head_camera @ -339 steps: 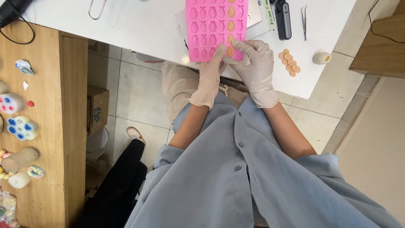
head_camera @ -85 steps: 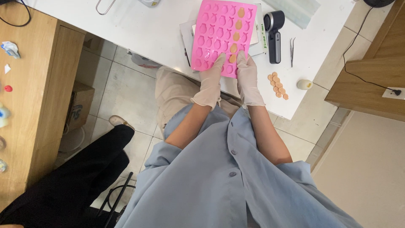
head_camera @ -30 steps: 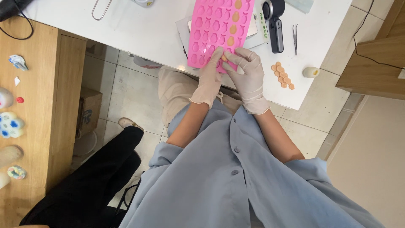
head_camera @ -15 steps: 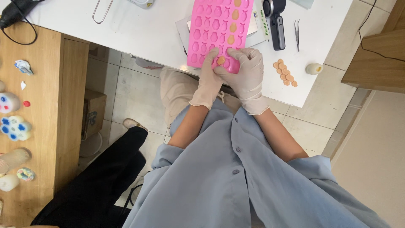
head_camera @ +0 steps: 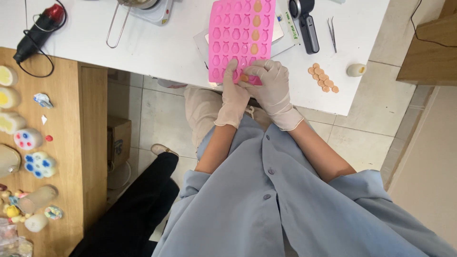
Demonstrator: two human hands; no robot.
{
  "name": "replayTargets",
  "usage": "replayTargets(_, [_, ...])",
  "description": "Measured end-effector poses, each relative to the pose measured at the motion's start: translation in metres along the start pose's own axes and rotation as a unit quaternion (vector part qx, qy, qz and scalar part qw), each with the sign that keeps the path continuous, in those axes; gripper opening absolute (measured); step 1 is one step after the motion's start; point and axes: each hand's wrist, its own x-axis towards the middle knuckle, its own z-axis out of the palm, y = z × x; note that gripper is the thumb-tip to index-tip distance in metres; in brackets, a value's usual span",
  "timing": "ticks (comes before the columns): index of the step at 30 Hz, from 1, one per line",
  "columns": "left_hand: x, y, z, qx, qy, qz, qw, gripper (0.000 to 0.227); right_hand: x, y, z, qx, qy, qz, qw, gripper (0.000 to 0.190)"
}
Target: Unmolding small fish-shaped wax pieces from a silicone mold.
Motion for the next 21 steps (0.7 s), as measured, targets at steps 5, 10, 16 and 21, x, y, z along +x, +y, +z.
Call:
replayTargets(5, [-0.016,0.010,0.013,0.056,-0.069,0.011,0.996,0.049,0.008,-0.008,-0.013,0.192,-0.092,0.211,0.954,0.025])
replayTargets(10, [-0.023,0.013,0.028,0.068,-0.023,0.014,0.997,0.051,-0.018,0.032,-0.052,0.476,-0.026,0.396,0.785,0.028])
replayTargets(16, [-0.036,0.019,0.045,0.076,-0.021,0.015,0.997,0.054,-0.097,0.103,-0.104,0.427,0.031,0.567,0.704,0.028])
replayTargets(21, [-0.038,0.019,0.048,0.061,-0.007,0.026,0.998,0.055,-0.153,0.143,-0.104,0.275,0.068,0.620,0.731,0.031])
